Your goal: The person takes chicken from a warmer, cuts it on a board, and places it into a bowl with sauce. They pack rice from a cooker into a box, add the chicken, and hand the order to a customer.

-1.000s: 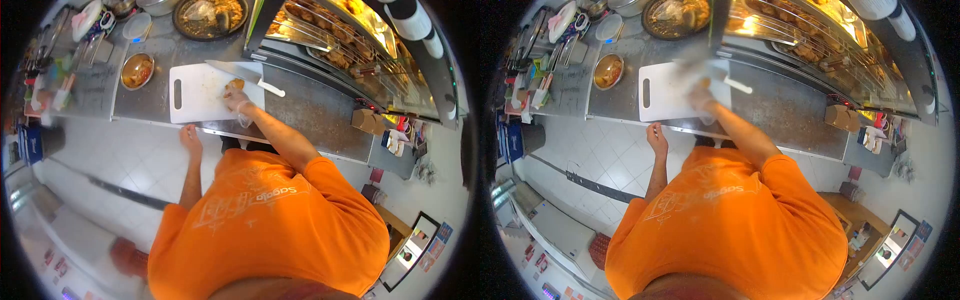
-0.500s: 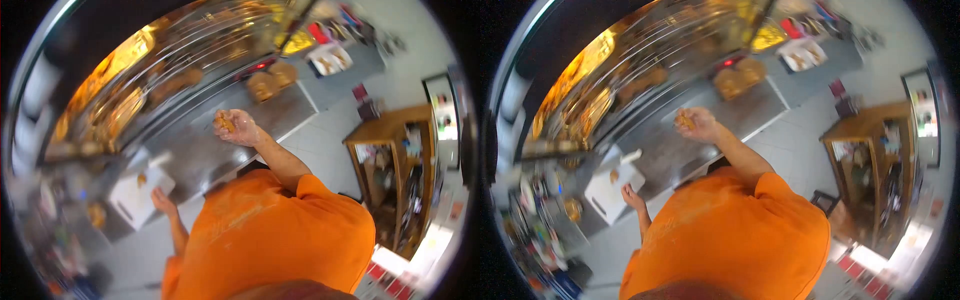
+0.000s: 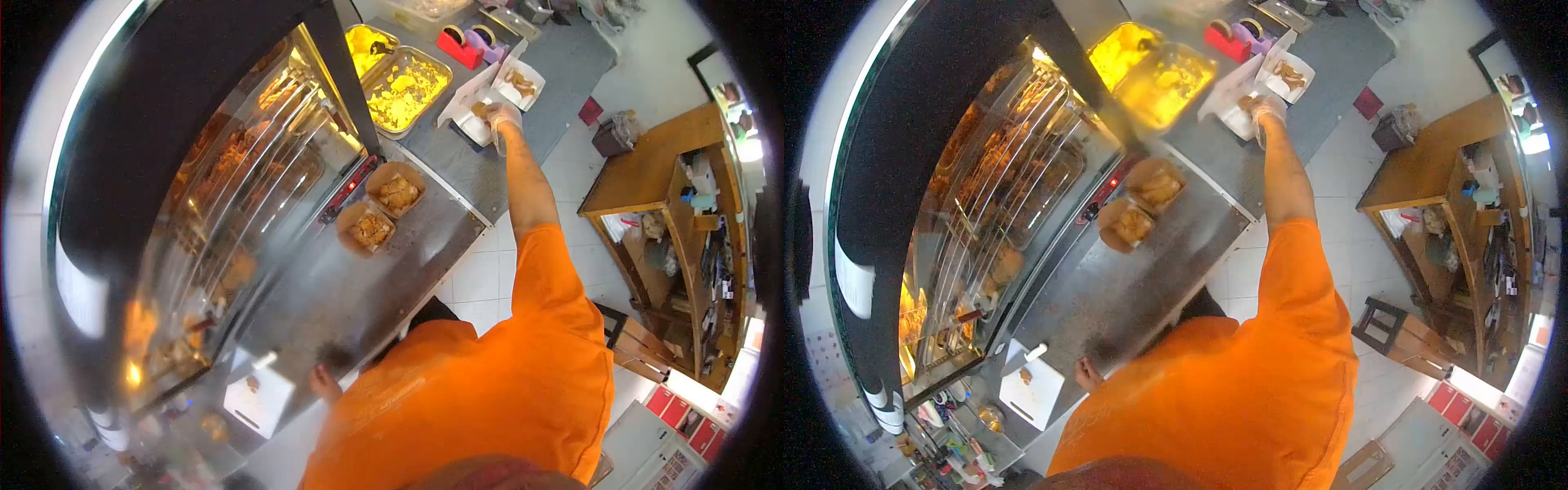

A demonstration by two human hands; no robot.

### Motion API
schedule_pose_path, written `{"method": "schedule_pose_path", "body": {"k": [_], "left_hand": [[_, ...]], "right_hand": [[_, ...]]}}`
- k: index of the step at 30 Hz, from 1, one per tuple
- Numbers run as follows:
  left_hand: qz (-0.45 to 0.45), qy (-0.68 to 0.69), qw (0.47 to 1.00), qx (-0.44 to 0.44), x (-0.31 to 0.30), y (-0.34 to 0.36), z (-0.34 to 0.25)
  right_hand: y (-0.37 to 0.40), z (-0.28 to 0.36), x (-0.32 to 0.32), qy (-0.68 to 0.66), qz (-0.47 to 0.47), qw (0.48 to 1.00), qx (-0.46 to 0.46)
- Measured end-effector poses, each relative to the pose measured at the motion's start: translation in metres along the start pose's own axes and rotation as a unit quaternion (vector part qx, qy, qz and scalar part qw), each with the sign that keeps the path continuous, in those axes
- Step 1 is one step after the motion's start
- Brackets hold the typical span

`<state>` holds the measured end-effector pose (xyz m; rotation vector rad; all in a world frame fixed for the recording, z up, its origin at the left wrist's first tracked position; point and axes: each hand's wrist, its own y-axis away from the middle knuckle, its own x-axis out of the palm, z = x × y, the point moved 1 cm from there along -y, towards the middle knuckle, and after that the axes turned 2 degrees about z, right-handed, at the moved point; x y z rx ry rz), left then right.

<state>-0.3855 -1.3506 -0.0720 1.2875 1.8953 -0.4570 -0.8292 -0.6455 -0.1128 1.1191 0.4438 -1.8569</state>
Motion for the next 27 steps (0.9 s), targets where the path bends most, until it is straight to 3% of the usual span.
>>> {"method": "schedule_pose_path", "body": {"k": [1,2,4,7,9,11,12,13,14,16,17,18,19,20,21,23,25,27], "left_hand": [[-0.005,0.016,1.000,-0.023,0.001,0.001,0.005],[-0.009,0.033,0.998,-0.046,-0.001,0.001,0.011],[-0.017,0.037,0.997,-0.068,-0.006,0.003,0.025],[-0.069,0.031,0.993,-0.094,0.000,0.013,0.057],[-0.113,0.019,0.989,-0.099,0.003,0.018,0.079],[-0.047,-0.019,0.988,-0.143,-0.001,0.024,0.101],[-0.052,-0.016,0.987,-0.151,0.002,0.032,0.106],[-0.115,0.035,0.982,-0.143,0.007,0.038,0.106],[-0.185,0.081,0.969,-0.138,0.008,0.045,0.103],[-0.183,0.155,0.958,-0.160,0.000,0.052,0.093],[-0.191,0.195,0.942,-0.195,-0.002,0.054,0.094],[-0.190,0.143,0.953,-0.185,-0.009,0.058,0.095],[-0.186,0.090,0.961,-0.182,-0.016,0.063,0.097],[-0.209,0.102,0.963,-0.135,-0.023,0.066,0.104],[-0.198,0.052,0.976,-0.081,-0.031,0.069,0.116],[-0.198,0.061,0.965,-0.163,-0.057,0.075,0.118],[-0.246,0.087,0.950,-0.171,-0.069,0.089,0.148],[-0.275,0.117,0.939,-0.169,-0.089,0.099,0.174]], "right_hand": [[-0.002,0.004,-0.004,0.078,0.036,0.996,-0.003],[-0.012,-0.010,-0.002,0.073,0.038,0.997,0.001],[-0.030,-0.044,-0.011,-0.028,-0.093,0.994,0.050],[0.018,-0.032,-0.063,-0.126,-0.094,0.984,0.084],[0.054,-0.003,-0.079,-0.338,-0.192,0.889,0.242],[0.084,-0.001,-0.056,-0.430,-0.351,0.826,0.102],[0.111,0.015,-0.051,-0.439,-0.371,0.816,0.060],[0.148,0.047,-0.044,-0.451,-0.386,0.805,0.017],[0.191,0.083,-0.038,-0.425,-0.357,0.831,-0.014],[0.270,0.141,0.006,-0.412,-0.261,0.865,-0.115],[0.308,0.166,0.039,-0.423,-0.191,0.867,-0.181],[0.353,0.198,0.068,-0.426,-0.048,0.873,-0.234],[0.399,0.230,0.091,-0.418,0.097,0.856,-0.287],[0.442,0.260,0.108,-0.295,0.213,0.835,-0.413],[0.484,0.286,0.119,-0.162,0.299,0.776,-0.531],[0.578,0.347,0.141,0.051,0.528,0.673,-0.515],[0.648,0.355,0.215,-0.044,0.469,0.596,-0.651],[0.708,0.391,0.268,0.021,0.463,0.578,-0.672]]}}
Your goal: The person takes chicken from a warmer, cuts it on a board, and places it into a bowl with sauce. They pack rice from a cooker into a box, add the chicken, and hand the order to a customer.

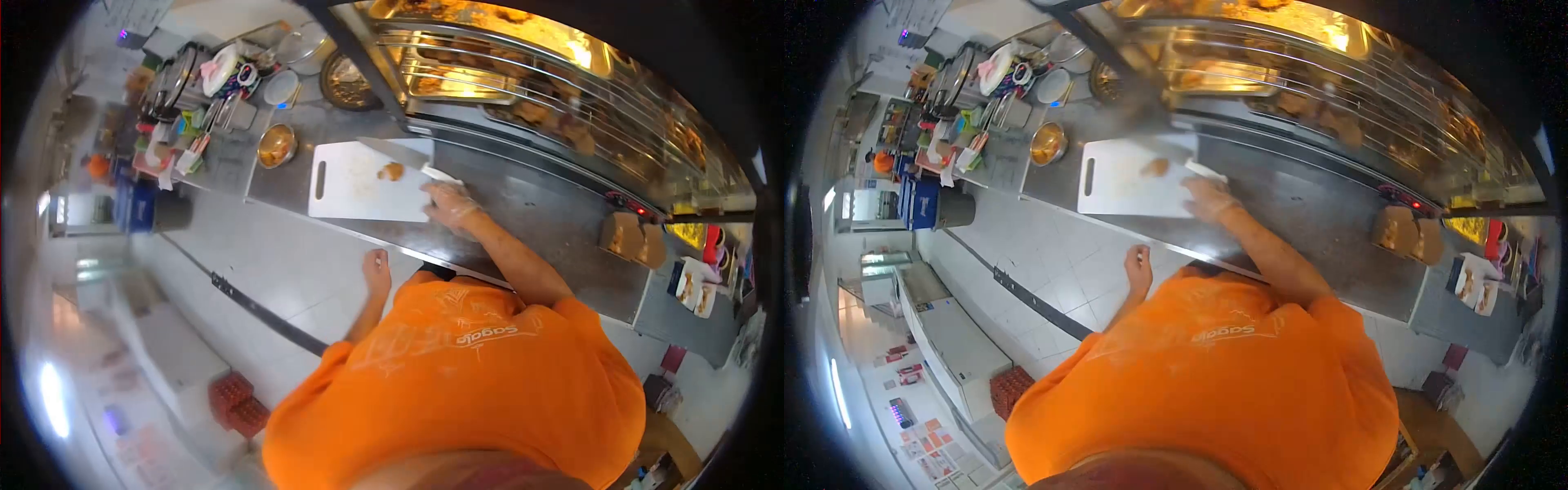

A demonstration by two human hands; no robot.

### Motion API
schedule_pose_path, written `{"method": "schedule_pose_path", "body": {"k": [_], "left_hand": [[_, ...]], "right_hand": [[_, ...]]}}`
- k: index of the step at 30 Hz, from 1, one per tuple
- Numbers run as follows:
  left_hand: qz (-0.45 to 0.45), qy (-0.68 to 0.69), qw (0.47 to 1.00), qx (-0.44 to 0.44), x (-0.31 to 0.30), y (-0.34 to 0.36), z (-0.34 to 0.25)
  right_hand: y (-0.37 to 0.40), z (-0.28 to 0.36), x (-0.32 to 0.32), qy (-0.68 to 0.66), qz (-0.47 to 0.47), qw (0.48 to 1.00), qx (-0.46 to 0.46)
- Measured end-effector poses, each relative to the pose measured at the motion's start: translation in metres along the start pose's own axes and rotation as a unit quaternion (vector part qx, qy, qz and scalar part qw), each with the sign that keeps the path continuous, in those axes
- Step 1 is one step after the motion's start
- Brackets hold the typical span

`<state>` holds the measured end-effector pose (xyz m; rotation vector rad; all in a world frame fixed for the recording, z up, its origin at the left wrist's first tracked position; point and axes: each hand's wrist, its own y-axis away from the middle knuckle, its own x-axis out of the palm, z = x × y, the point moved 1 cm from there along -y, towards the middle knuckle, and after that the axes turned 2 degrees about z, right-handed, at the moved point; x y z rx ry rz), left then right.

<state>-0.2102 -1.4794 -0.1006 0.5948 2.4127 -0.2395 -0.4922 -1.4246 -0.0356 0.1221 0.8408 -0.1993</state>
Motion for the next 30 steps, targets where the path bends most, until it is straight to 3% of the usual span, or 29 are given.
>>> {"method": "schedule_pose_path", "body": {"k": [1,3,4,6,8,10,11,13,14,16,18,19,20,21,22,24,25,26,28,29,30], "left_hand": [[-0.020,0.014,1.000,-0.015,-0.015,-0.003,0.007],[-0.070,0.008,0.997,-0.034,-0.042,-0.014,0.031],[-0.074,0.015,0.997,-0.032,-0.054,-0.021,0.038],[-0.113,0.008,0.992,-0.060,-0.073,-0.034,0.049],[-0.114,0.000,0.992,-0.052,-0.082,-0.048,0.072],[-0.103,-0.004,0.994,-0.039,-0.080,-0.078,0.079],[-0.089,0.012,0.995,-0.037,-0.083,-0.086,0.083],[-0.074,0.031,0.996,-0.032,-0.088,-0.103,0.092],[-0.075,0.019,0.997,-0.017,-0.088,-0.115,0.096],[-0.072,0.011,0.997,0.001,-0.089,-0.141,0.106],[-0.093,-0.072,0.993,-0.014,-0.087,-0.171,0.111],[-0.086,-0.128,0.988,-0.021,-0.091,-0.182,0.099],[-0.076,-0.186,0.979,-0.030,-0.099,-0.193,0.080],[-0.048,-0.173,0.982,-0.060,-0.101,-0.204,0.070],[-0.022,-0.159,0.983,-0.092,-0.102,-0.213,0.067],[-0.016,-0.172,0.980,-0.095,-0.095,-0.231,0.081],[-0.005,-0.182,0.979,-0.088,-0.088,-0.242,0.091],[-0.011,-0.179,0.980,-0.088,-0.079,-0.254,0.108],[-0.010,-0.351,0.932,-0.085,-0.063,-0.270,0.140],[-0.008,-0.352,0.931,-0.091,-0.069,-0.271,0.134],[0.023,-0.319,0.944,-0.077,-0.074,-0.270,0.128]], "right_hand": [[-0.030,0.017,0.004,0.004,0.003,1.000,-0.002],[-0.085,0.053,0.006,0.032,0.071,0.992,0.098],[-0.106,0.056,0.024,0.039,0.070,0.992,0.096],[-0.141,0.040,0.073,0.179,0.021,0.974,0.135],[-0.168,0.015,0.116,0.177,-0.006,0.975,0.138],[-0.180,-0.031,0.189,0.330,-0.038,0.941,0.060],[-0.168,-0.012,0.171,0.333,-0.042,0.939,0.074],[-0.152,0.029,0.130,0.173,-0.043,0.981,0.076],[-0.151,0.030,0.121,0.176,-0.047,0.980,0.082],[-0.144,0.031,0.092,0.131,-0.260,0.954,-0.066],[-0.131,0.052,0.011,0.161,-0.347,0.923,0.047],[-0.114,0.078,-0.057,0.397,-0.449,0.796,-0.087],[-0.099,0.088,-0.115,0.252,-0.435,0.849,-0.161],[-0.102,0.063,-0.136,0.558,-0.558,0.606,-0.100],[-0.089,0.076,-0.178,0.424,-0.512,0.746,-0.046],[-0.090,0.094,-0.247,0.455,-0.518,0.718,-0.097],[-0.088,0.091,-0.260,0.492,-0.477,0.728,0.026],[-0.095,0.060,-0.274,0.545,-0.477,0.690,0.013],[-0.086,0.081,-0.293,0.456,-0.383,0.790,0.148],[-0.080,0.088,-0.290,0.455,-0.378,0.793,0.146],[-0.073,0.094,-0.286,0.453,-0.433,0.768,0.134]]}}
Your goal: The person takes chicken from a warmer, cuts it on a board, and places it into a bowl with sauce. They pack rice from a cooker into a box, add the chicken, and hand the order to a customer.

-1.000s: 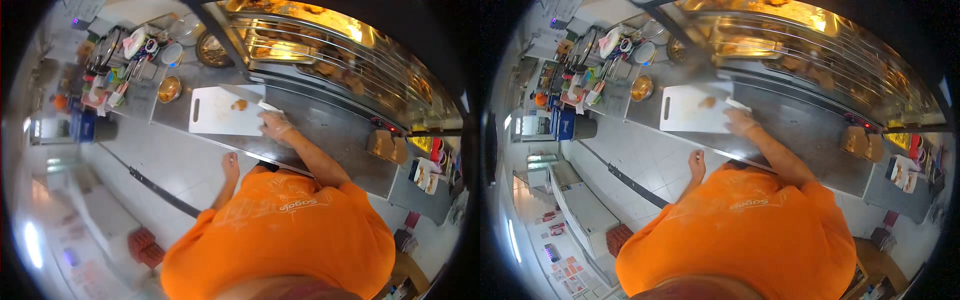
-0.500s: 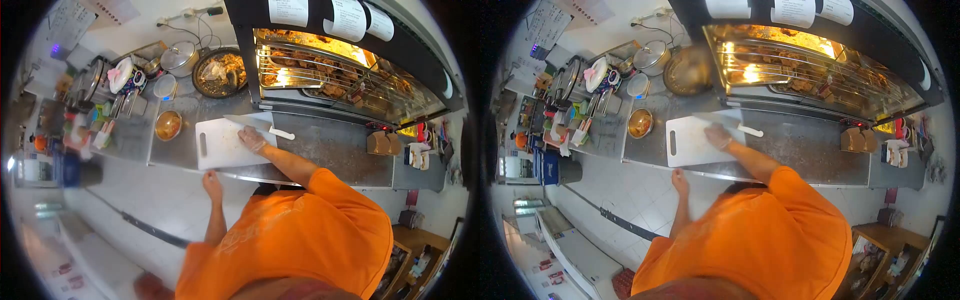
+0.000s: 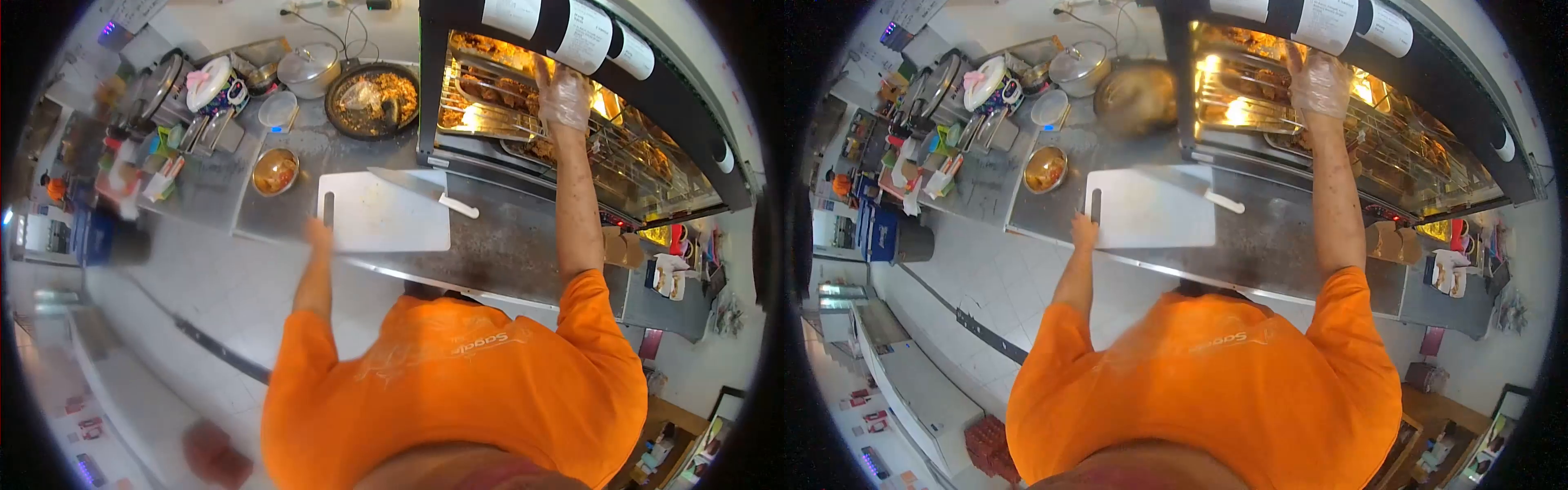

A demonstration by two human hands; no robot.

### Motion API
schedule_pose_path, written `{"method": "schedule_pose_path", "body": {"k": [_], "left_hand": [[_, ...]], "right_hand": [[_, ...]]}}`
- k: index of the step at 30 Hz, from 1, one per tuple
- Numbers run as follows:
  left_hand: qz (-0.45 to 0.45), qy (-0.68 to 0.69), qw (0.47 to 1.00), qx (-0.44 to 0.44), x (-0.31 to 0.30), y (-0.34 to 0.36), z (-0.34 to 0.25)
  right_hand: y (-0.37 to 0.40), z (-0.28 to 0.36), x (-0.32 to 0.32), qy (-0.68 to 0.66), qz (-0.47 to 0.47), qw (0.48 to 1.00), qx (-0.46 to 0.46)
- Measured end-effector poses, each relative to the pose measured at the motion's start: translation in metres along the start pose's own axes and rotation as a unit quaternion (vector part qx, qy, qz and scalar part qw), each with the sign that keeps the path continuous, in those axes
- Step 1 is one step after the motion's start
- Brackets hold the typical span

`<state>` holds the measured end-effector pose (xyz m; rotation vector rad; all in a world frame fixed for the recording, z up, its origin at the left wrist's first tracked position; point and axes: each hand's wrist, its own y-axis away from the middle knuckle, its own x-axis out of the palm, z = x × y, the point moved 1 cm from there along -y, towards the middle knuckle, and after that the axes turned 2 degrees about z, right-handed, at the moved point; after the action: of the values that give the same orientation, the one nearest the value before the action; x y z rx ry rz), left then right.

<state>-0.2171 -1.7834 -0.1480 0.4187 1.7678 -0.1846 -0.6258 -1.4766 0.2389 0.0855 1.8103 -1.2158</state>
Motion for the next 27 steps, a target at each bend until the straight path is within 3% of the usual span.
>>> {"method": "schedule_pose_path", "body": {"k": [1,2,3,4,5,6,7,8,10,12,14,16,20,22,23,24,26,27], "left_hand": [[0.026,0.034,0.999,0.024,-0.009,0.007,-0.001],[0.028,0.034,0.999,0.017,-0.017,0.011,0.002],[0.108,0.027,0.993,0.029,-0.024,0.015,0.003],[0.186,0.021,0.982,0.040,-0.028,0.019,0.003],[0.181,0.023,0.983,0.032,-0.026,0.026,0.006],[0.126,0.050,0.989,0.052,-0.020,0.041,0.014],[0.073,0.074,0.992,0.071,-0.015,0.058,0.024],[0.088,0.194,0.976,0.047,-0.006,0.075,0.036],[0.094,0.370,0.924,0.010,-0.002,0.116,0.047],[0.078,0.425,0.902,-0.008,-0.010,0.154,0.040],[0.073,0.519,0.842,-0.127,-0.018,0.193,0.039],[0.064,0.551,0.819,-0.145,-0.028,0.227,0.034],[0.012,0.597,0.784,-0.170,-0.051,0.252,0.051],[-0.014,0.613,0.772,-0.167,-0.063,0.227,0.070],[-0.026,0.605,0.780,-0.156,-0.095,0.204,0.061],[-0.036,0.597,0.788,-0.146,-0.130,0.182,0.048],[-0.037,0.616,0.781,-0.097,-0.198,0.121,-0.006],[-0.050,0.591,0.804,-0.031,-0.205,0.080,-0.014]], "right_hand": [[0.008,0.003,-0.006,-0.003,-0.059,0.998,0.019],[0.022,0.012,-0.009,-0.050,-0.152,0.987,-0.019],[0.043,0.023,-0.008,-0.097,-0.244,0.963,-0.056],[0.071,0.038,-0.003,-0.151,-0.187,0.962,-0.128],[0.108,0.054,0.017,-0.087,-0.098,0.963,-0.237],[0.133,0.073,0.043,-0.286,0.002,0.926,-0.248],[0.180,0.090,0.089,-0.137,0.240,0.940,-0.201],[0.213,0.094,0.113,-0.139,0.280,0.928,-0.202],[0.262,0.103,0.162,-0.121,0.514,0.839,-0.129],[0.259,0.104,0.161,-0.122,0.531,0.828,-0.129],[0.265,0.105,0.165,-0.121,0.557,0.812,-0.126],[0.267,0.103,0.173,-0.151,0.595,0.771,-0.167],[0.263,0.104,0.145,-0.300,0.528,0.786,-0.114],[0.259,0.109,0.143,-0.396,0.576,0.715,-0.029],[0.238,0.118,0.116,-0.431,0.563,0.705,-0.003],[0.223,0.131,0.104,-0.430,0.561,0.708,-0.002],[0.190,0.160,0.084,-0.431,0.453,0.775,0.089],[0.167,0.179,0.060,-0.441,0.413,0.791,0.097]]}}
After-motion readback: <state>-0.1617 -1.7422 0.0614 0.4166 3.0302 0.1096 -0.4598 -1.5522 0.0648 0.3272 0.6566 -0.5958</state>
